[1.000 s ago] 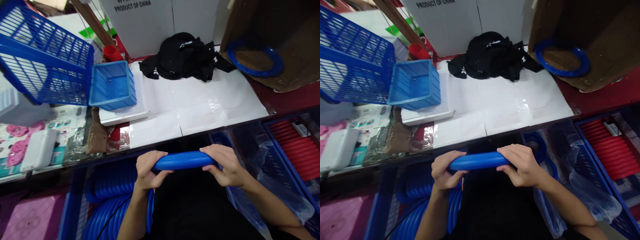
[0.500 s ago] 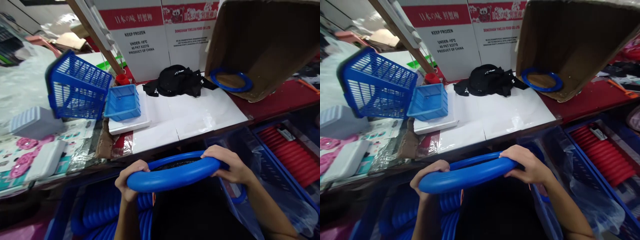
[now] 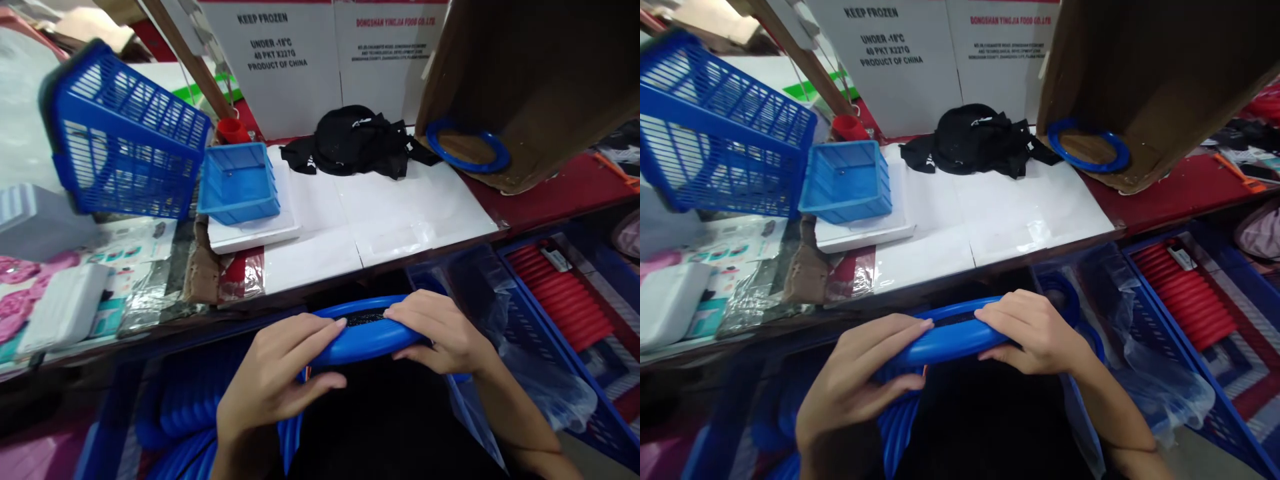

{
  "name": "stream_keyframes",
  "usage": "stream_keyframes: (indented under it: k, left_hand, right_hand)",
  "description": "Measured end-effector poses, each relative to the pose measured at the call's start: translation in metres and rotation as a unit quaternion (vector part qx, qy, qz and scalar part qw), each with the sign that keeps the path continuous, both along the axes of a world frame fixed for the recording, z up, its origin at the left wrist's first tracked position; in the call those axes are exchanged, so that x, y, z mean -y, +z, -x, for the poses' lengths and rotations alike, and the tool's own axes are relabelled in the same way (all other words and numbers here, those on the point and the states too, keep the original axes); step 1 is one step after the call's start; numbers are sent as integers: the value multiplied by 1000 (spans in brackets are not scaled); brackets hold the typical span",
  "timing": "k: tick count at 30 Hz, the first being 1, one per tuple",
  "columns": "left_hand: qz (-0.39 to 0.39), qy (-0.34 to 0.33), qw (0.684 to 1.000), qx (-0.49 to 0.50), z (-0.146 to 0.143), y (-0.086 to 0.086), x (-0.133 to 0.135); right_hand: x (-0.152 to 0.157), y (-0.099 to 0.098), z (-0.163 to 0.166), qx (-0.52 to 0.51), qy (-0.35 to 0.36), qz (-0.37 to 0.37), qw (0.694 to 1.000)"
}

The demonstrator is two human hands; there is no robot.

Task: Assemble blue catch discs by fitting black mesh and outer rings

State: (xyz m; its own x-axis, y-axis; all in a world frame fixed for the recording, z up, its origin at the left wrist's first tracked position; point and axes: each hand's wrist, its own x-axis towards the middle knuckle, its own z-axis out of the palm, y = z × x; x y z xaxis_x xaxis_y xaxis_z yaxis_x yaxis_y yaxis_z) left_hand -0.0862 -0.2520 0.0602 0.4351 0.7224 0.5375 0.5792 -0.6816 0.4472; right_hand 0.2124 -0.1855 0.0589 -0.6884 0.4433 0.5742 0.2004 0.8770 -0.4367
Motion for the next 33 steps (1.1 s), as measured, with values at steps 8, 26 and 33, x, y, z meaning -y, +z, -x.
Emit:
stream_keyframes:
  k: [8, 26, 33]
  left_hand:
    - [32, 5, 995, 91, -1, -28, -27]
    - [167, 196, 947, 195, -13, -84, -78]
    - [273, 270, 898, 214, -16, -75, -94]
  right_hand:
    - [-33, -1, 3, 40, 13, 69, 997]
    - [-92, -59, 15, -17, -152, 226, 962]
    - [-113, -54, 22, -16, -207, 373, 904]
